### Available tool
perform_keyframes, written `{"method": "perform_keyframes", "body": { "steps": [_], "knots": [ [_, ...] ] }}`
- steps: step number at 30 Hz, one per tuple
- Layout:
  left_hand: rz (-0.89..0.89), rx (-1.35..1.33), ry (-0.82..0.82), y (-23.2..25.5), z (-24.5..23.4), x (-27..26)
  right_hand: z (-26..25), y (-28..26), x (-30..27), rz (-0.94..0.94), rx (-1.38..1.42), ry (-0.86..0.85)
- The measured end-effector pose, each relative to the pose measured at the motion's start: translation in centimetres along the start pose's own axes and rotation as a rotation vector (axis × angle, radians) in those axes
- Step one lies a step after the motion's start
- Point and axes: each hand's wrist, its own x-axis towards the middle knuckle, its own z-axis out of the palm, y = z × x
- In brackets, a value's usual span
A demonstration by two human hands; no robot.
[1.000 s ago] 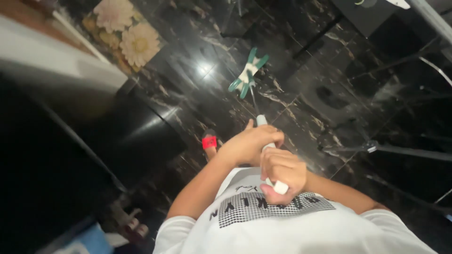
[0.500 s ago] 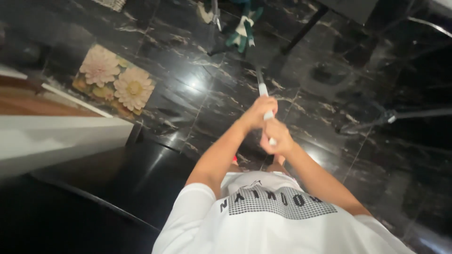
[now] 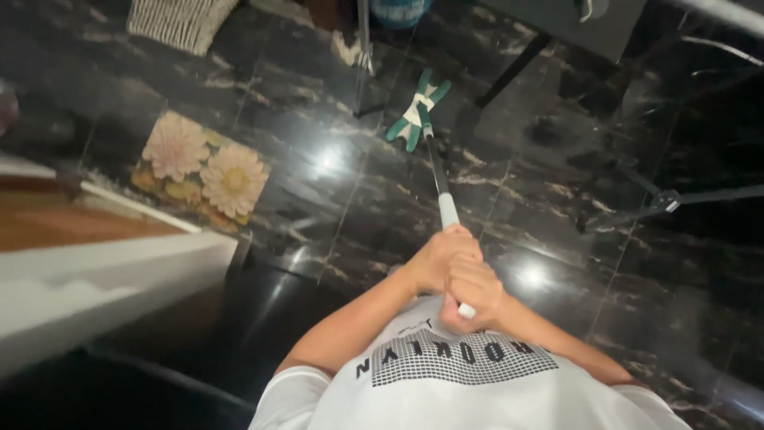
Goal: The recorder is mopping the dark-tiled floor of a home environment.
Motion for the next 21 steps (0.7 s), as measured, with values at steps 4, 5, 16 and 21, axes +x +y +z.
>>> {"method": "perform_keyframes", "body": {
  "steps": [4, 5, 16, 21],
  "knots": [
    [-0.085, 0.014, 0.029, -6.9, 0.7, -0.6, -0.1, 4.8, -0.5, 0.07, -0.086, -0.05],
    [-0.119, 0.04, -0.008, -10.0, 1.3, -0.9, 0.0, 7.3, -1.3, 0.097, -0.117, -0.06],
    [-0.133, 0.036, -0.002, -32.1, -4.2, 9.4, -2.7, 32.1, 3.1, 0.18, -0.323, -0.032],
    [-0.277, 0.056, -0.068, -26.8, -7.0, 11.5, -3.2, 27.6, 6.4, 0.274, -0.276, -0.098]
  ]
}}
